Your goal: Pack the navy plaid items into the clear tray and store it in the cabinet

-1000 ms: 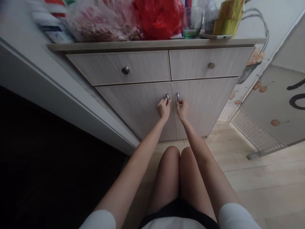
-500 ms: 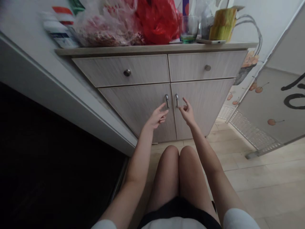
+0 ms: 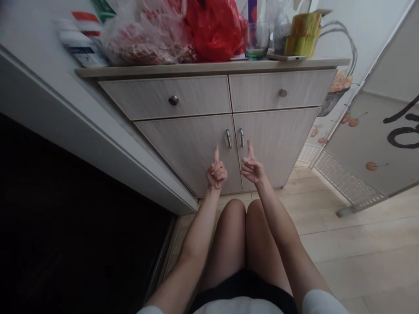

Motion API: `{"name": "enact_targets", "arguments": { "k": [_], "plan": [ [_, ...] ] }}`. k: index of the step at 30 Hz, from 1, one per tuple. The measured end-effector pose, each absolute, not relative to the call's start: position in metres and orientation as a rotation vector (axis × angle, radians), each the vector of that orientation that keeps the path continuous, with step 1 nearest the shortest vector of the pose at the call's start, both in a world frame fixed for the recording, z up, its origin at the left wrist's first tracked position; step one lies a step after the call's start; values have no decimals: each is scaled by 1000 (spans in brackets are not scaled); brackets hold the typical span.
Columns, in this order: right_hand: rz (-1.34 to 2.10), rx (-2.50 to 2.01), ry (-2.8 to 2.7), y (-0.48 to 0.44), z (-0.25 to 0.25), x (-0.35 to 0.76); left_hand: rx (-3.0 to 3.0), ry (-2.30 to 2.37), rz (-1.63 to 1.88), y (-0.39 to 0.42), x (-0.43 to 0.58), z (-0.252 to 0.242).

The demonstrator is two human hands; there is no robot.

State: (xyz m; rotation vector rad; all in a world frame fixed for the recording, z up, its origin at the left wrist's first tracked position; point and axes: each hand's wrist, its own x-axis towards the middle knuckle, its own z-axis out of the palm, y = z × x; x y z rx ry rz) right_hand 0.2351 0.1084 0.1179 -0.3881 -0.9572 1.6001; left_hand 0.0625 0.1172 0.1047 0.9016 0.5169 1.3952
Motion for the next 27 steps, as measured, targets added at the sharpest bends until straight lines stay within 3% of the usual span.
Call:
{"name": "enact_targets", "arguments": {
  "k": [12,15,18,20,27],
  "plan": [
    [1415,-630,-1070,125,116,240,907,540,1285,134,62,105],
    [953,-997,-1185,149,114,238,1022,807,1307,161,66,111],
    [330,-1317,-1306,179,110,236,1269,1279,1556,191,76,118],
    [130,-1404,-1400,199,107,234,1536,1510,1644,208,84,121],
    [354,-1449,-1509,232,98,223,1896,1601,1419,227,98,114]
  ]
}}
